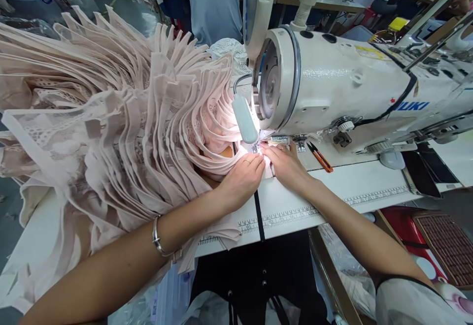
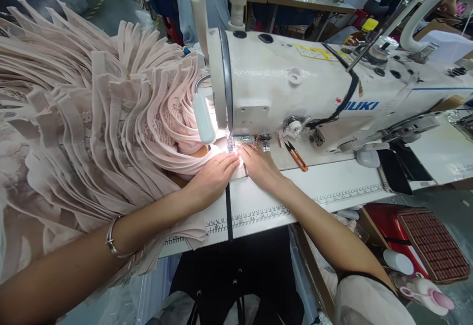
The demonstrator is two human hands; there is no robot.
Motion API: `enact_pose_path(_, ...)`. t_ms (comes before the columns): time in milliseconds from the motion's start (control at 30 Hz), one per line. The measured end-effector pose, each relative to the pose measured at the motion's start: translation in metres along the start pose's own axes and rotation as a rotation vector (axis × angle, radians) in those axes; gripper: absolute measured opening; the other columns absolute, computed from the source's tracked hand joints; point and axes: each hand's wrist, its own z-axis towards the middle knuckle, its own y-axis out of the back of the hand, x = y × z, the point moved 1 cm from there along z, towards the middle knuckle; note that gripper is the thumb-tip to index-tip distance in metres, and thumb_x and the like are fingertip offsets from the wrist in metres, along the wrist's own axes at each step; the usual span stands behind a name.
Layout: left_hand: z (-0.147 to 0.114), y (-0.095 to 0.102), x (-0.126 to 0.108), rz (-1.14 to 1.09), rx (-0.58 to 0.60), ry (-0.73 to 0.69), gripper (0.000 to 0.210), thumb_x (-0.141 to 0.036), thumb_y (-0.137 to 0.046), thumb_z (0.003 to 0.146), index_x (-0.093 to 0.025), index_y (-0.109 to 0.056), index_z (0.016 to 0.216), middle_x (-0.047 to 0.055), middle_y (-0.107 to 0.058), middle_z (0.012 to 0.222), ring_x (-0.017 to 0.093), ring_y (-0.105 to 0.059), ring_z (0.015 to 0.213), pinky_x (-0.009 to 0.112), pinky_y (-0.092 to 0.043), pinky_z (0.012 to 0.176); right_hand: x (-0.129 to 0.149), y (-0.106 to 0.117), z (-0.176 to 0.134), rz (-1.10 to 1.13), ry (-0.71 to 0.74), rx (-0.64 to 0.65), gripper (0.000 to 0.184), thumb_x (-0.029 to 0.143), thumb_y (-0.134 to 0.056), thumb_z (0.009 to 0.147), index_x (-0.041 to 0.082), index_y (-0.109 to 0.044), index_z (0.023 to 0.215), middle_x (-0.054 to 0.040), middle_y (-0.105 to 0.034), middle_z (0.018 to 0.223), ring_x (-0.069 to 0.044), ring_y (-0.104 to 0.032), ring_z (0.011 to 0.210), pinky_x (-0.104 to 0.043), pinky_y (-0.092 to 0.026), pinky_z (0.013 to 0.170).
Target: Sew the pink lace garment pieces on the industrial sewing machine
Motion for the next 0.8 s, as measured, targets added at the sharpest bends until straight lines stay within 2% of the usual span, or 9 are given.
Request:
enact_pose_path(200,0.0011,0.0002,0.0033,-0.008,0.002,0.013,0.032,-0.008,-0.031,0.104,-0.007,-0.06,0.118,0.018,-0.068,0.121,0.025,-0.063,0.118,0.042,-0.052,0.101,0.0031,0.0019,0.0011,-0.008,-0.024,0.014,0.047,0.013,-0.027,0.1,0.016,-0.059,0.135,-0.0137,-0.063,0.138,-0.027,-0.056,0.123,-0.045,-0.044,0.101)
enact_pose_path(433,0.0023,0.0008,0.0064,0.021,0.024,0.014,0.031,-0.008,-0.033,0.103,-0.005,-0.061,0.116,0.02,-0.068,0.121,0.027,-0.063,0.117,0.042,-0.052,0.097,0.0033,0.0035,-0.0001,-0.031,-0.012,0.002,0.05,0.011,-0.027,0.098,0.016,-0.06,0.135,-0.0136,-0.068,0.128,-0.027,-0.059,0.117,-0.046,-0.045,0.101)
enact_pose_path(800,0.0033,0.0001,0.0097,0.006,0.038,0.036,0.031,-0.007,-0.036,0.102,-0.007,-0.06,0.122,0.02,-0.067,0.125,0.026,-0.063,0.121,0.043,-0.051,0.101,0.0031,0.0024,0.0001,-0.059,-0.048,0.025,0.052,0.014,-0.027,0.097,0.019,-0.057,0.14,-0.0132,-0.064,0.134,-0.028,-0.062,0.106,-0.047,-0.046,0.098)
